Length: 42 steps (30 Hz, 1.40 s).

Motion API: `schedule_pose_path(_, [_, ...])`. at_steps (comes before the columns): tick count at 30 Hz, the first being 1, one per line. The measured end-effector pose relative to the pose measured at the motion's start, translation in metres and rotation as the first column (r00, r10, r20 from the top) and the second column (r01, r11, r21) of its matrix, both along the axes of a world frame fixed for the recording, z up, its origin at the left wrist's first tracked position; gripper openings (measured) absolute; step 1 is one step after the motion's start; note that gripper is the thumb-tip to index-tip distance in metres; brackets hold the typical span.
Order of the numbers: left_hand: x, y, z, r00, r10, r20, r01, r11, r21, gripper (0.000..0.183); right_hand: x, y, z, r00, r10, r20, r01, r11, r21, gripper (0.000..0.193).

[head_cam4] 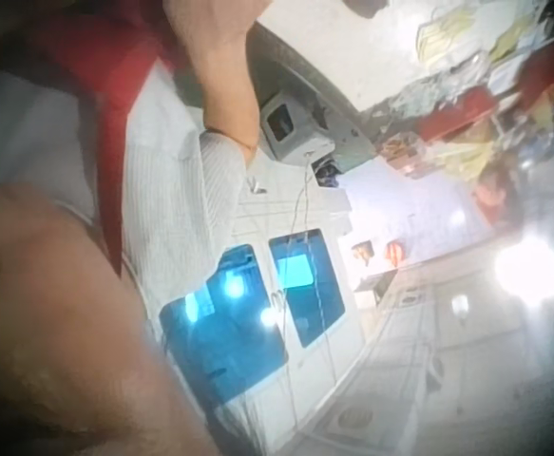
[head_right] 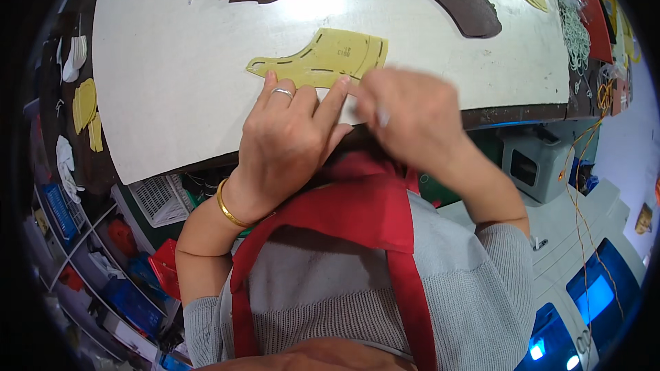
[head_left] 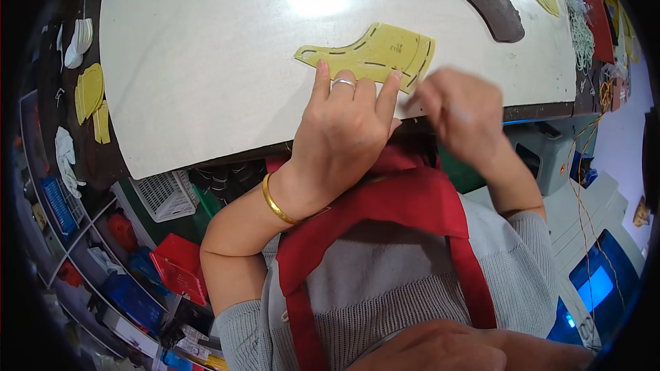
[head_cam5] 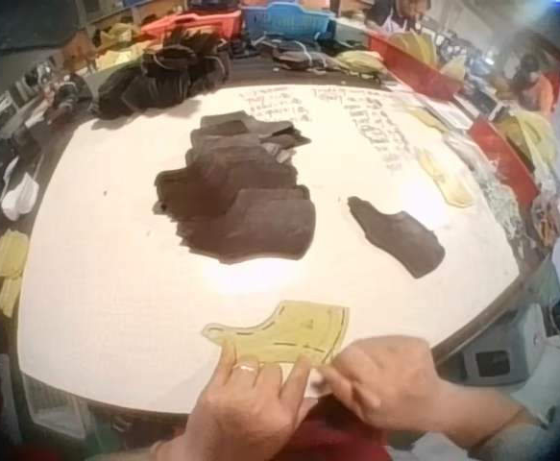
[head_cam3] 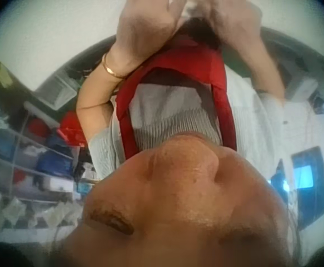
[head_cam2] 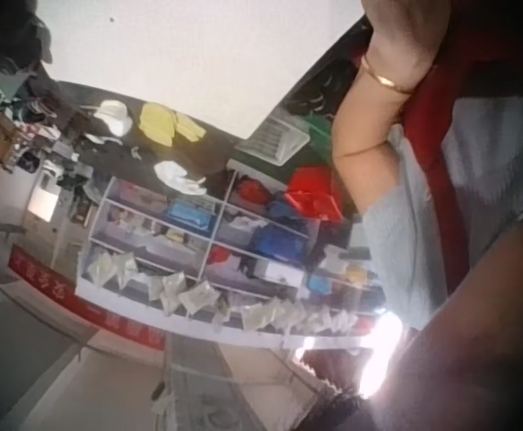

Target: The person separates a stack of shoe leather pieces on a table, positions a template over each piece, and traces lines onto the leather components using a marking pen.

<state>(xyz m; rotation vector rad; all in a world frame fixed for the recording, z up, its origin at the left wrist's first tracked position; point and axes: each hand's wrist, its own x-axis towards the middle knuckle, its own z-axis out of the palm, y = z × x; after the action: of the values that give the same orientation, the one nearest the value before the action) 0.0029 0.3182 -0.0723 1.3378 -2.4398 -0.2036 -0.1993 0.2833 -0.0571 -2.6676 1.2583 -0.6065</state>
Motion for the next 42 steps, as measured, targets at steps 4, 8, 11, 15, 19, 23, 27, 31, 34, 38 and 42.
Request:
schedule_pose_path(4, [0.0, -0.002, 0.004, 0.999, -0.033, 0.008, 0.033, 0.999, -0.001, 0.054, -0.004, -0.031, 0.012, 0.958, -0.048, 0.282, 0.005, 0.988, 0.152, 0.014])
schedule_pose_path(8, [0.0, -0.001, 0.004, 1.0, -0.011, 0.029, 0.01, 1.0, 0.007, 0.053, 0.03, -0.069, -0.015, 0.932, 0.117, 0.343, -0.209, 0.948, 0.242, 0.025])
schedule_pose_path(11, [0.001, -0.001, 0.004, 1.0, -0.004, 0.012, 0.004, 1.0, 0.005, 0.053, 0.039, -0.07, -0.006, 0.983, 0.137, 0.125, -0.166, 0.951, 0.26, 0.026])
schedule_pose_path(15, [0.0, -0.002, 0.007, 1.0, -0.014, 0.012, 0.014, 1.0, 0.026, 0.056, 0.026, -0.088, 0.006, 0.995, 0.099, 0.015, -0.099, 0.952, 0.289, 0.028])
schedule_pose_path(19, [0.0, -0.002, 0.005, 1.0, -0.008, 0.001, 0.008, 0.999, 0.036, 0.057, 0.031, -0.081, 0.01, 0.971, 0.131, 0.199, -0.201, 0.901, 0.386, 0.025])
schedule_pose_path(23, [0.0, -0.002, 0.003, 1.0, -0.006, -0.001, 0.006, 1.0, 0.029, 0.057, 0.025, -0.082, -0.001, 0.979, 0.199, 0.042, -0.203, 0.967, 0.153, 0.021])
schedule_pose_path(27, [0.001, -0.001, 0.005, 1.0, -0.019, 0.002, 0.019, 0.999, 0.028, 0.057, 0.023, -0.092, -0.003, 0.99, 0.141, -0.029, -0.14, 0.989, 0.037, 0.018])
schedule_pose_path(31, [0.0, -0.003, 0.004, 1.0, -0.015, 0.022, 0.015, 1.0, 0.026, 0.058, 0.021, -0.087, 0.007, 0.984, 0.096, 0.149, -0.12, 0.98, 0.158, 0.021])
schedule_pose_path(34, [0.0, -0.002, 0.01, 0.998, -0.03, 0.063, 0.027, 0.999, 0.047, 0.058, 0.009, -0.083, 0.013, 0.953, -0.173, 0.248, 0.05, 0.899, 0.434, 0.023])
schedule_pose_path(38, [0.0, -0.003, 0.007, 0.997, -0.031, 0.071, 0.029, 0.999, 0.027, 0.059, -0.001, -0.055, 0.008, 0.989, -0.093, -0.116, 0.131, 0.913, 0.387, 0.025])
schedule_pose_path(42, [0.007, -0.021, 0.002, 0.994, -0.075, -0.075, 0.069, 0.994, -0.081, 0.056, -0.046, -0.063, -0.002, 0.848, -0.284, 0.448, 0.018, 0.86, 0.511, 0.027])
